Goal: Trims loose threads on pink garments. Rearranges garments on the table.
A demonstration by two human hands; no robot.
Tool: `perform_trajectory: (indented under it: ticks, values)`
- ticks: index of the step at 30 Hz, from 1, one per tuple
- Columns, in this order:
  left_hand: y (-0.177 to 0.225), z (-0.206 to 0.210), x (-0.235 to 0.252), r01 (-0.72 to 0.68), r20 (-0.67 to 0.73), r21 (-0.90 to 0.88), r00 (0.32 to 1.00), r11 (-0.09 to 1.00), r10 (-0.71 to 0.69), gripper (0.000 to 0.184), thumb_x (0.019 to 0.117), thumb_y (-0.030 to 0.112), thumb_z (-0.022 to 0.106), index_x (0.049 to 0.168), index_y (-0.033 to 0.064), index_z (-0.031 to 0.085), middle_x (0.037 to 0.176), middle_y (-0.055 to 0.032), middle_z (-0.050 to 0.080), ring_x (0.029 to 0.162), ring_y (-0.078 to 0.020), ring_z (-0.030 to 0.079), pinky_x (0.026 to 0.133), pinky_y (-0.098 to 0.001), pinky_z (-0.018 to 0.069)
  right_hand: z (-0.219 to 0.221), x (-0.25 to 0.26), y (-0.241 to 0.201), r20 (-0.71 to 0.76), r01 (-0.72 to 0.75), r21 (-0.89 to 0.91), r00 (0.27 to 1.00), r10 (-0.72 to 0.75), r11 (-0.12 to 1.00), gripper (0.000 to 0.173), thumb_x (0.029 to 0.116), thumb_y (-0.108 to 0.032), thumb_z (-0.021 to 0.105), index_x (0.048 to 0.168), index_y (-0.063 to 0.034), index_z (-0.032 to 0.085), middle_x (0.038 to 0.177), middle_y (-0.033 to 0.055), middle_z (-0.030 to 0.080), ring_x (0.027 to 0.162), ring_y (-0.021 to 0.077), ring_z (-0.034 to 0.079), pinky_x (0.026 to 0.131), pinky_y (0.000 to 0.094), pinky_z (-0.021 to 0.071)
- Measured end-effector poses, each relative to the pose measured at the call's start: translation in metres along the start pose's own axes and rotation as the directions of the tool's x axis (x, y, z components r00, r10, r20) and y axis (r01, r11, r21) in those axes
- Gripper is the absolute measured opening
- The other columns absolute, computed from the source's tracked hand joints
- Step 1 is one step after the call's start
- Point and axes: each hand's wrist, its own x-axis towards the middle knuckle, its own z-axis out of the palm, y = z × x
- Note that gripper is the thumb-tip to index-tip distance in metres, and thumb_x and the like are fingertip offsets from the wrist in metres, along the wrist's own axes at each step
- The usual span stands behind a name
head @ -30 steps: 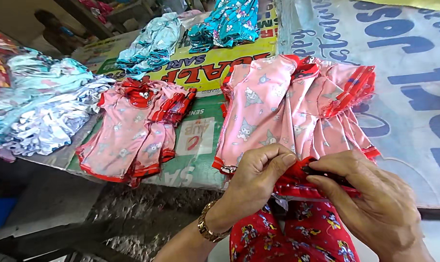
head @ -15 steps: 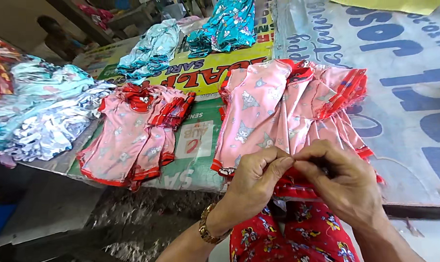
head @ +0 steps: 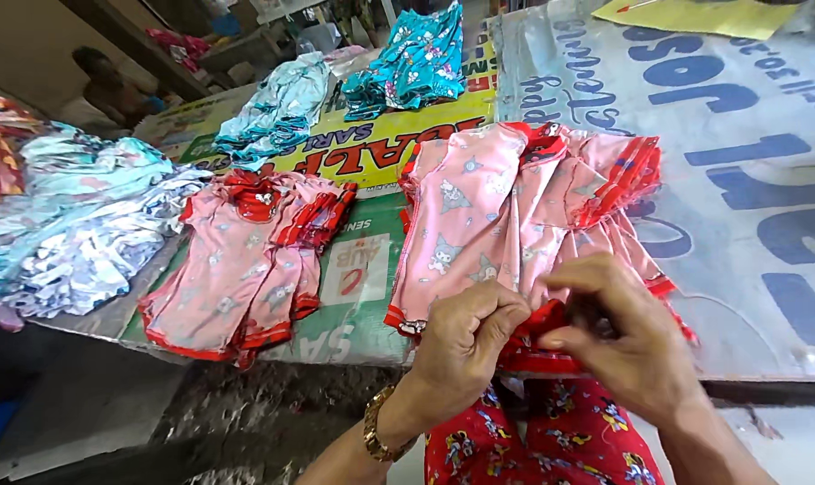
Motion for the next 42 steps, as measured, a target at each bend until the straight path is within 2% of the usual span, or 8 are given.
perform_trajectory:
  ticks: [4, 8, 13, 18, 22, 26, 35, 42]
  values:
    - [0.003, -0.016, 0.017, -0.082, 0.158, 0.298, 0.987, 0.951, 0.035, 0.025, 0.1063, 0.02, 0.056, 0.098, 0.0012, 0.07, 0.086, -0.0028, 0.069, 0.08, -0.001, 0.063, 0.074, -0.0175, 0.0527, 0.012, -0.009, -0.003, -0.028, 0.196, -0.406, 0.974, -0.227, 0.893, 0.012, 0.098, -0.02, 0.062, 0.094, -0.0097, 0.059, 0.072, 0.0026, 0.061, 0.062, 0.009, 0.057, 0.054, 0.0215, 0.0444]
    - [-0.001, 0.003, 0.066, -0.248, 0.308, 0.66, 0.95, 0.71, 0.045, 0.021, 0.1015, 0.027, 0.059, 0.101, 0.0124, 0.073, 0.088, 0.0013, 0.071, 0.08, -0.0108, 0.068, 0.071, -0.0306, 0.0548, 0.027, -0.016, 0.002, 0.059, 0.219, -0.521, 0.973, -0.221, 0.825, 0.01, 0.0956, -0.02, 0.059, 0.091, -0.0122, 0.062, 0.063, -0.0001, 0.059, 0.051, 0.014, 0.056, 0.045, 0.0293, 0.0428]
    - [-0.043, 0.058, 0.119, -0.379, 0.506, 0.752, 0.856, 0.539, -0.103, 0.037, 0.0933, 0.023, 0.066, 0.128, 0.0102, 0.063, 0.128, -0.0096, 0.066, 0.111, -0.031, 0.066, 0.083, -0.0515, 0.0557, 0.033, -0.028, -0.001, 0.198, 0.255, -0.539, 0.965, -0.173, 0.803, 0.009, 0.0938, -0.018, 0.058, 0.097, -0.0136, 0.066, 0.073, 0.0006, 0.066, 0.057, 0.017, 0.063, 0.047, 0.0319, 0.0501]
    - [-0.059, 0.073, 0.141, -0.424, 0.457, 0.798, 0.889, 0.429, 0.029, 0.027, 0.096, 0.009, 0.059, 0.122, 0.0086, 0.067, 0.114, -0.0126, 0.07, 0.096, -0.0331, 0.07, 0.071, -0.0478, 0.0567, 0.019, -0.03, -0.021, 0.272, 0.181, -0.492, 0.961, -0.047, 0.852, 0.009, 0.0907, -0.007, 0.066, 0.098, -0.0058, 0.07, 0.078, 0.0097, 0.072, 0.059, 0.0238, 0.068, 0.05, 0.0373, 0.0536]
    - [-0.043, 0.056, 0.16, -0.33, 0.339, 0.782, 0.937, 0.529, 0.083, 0.028, 0.0977, 0.006, 0.059, 0.124, 0.0045, 0.066, 0.102, -0.0127, 0.072, 0.078, -0.0275, 0.071, 0.062, -0.0413, 0.0584, 0.009, -0.025, -0.026, 0.304, 0.157, -0.468, 0.953, -0.008, 0.87, 0.014, 0.0925, -0.008, 0.066, 0.104, -0.0027, 0.072, 0.083, 0.014, 0.074, 0.063, 0.0285, 0.07, 0.054, 0.0408, 0.0549]
    - [-0.024, 0.021, 0.18, -0.16, 0.274, 0.635, 0.961, 0.755, -0.027, 0.028, 0.0904, -0.005, 0.067, 0.117, 0.0008, 0.062, 0.103, -0.0141, 0.067, 0.088, -0.0255, 0.069, 0.073, -0.0431, 0.0593, -0.004, -0.02, -0.029, 0.235, 0.153, -0.278, 0.968, -0.087, 0.948, 0.014, 0.096, -0.009, 0.063, 0.104, -0.0004, 0.071, 0.083, 0.0178, 0.072, 0.068, 0.0288, 0.068, 0.06, 0.0396, 0.0544]
    - [-0.023, -0.064, 0.18, -0.183, 0.097, 0.634, 0.983, 0.751, 0.158, 0.02, 0.0997, -0.006, 0.046, 0.11, -0.0025, 0.064, 0.106, -0.0149, 0.068, 0.098, -0.0237, 0.068, 0.086, -0.0405, 0.0577, 0.026, 0.019, -0.054, 0.183, 0.279, -0.32, 0.956, -0.23, 0.905, 0.013, 0.1004, -0.017, 0.059, 0.108, -0.0105, 0.068, 0.086, 0.0078, 0.07, 0.069, 0.0181, 0.066, 0.055, 0.0315, 0.0509]
    - [-0.066, -0.113, 0.141, 0.077, -0.041, 0.733, 0.997, 0.676, -0.07, 0.021, 0.1022, -0.004, 0.047, 0.118, -0.0013, 0.06, 0.114, -0.0212, 0.066, 0.103, -0.0348, 0.068, 0.089, -0.0512, 0.0556, 0.105, 0.036, -0.029, 0.253, 0.41, -0.405, 0.909, -0.331, 0.817, 0.012, 0.0894, -0.01, 0.063, 0.1, -0.0125, 0.068, 0.08, 0.0028, 0.066, 0.058, 0.0171, 0.063, 0.043, 0.0314, 0.0472]
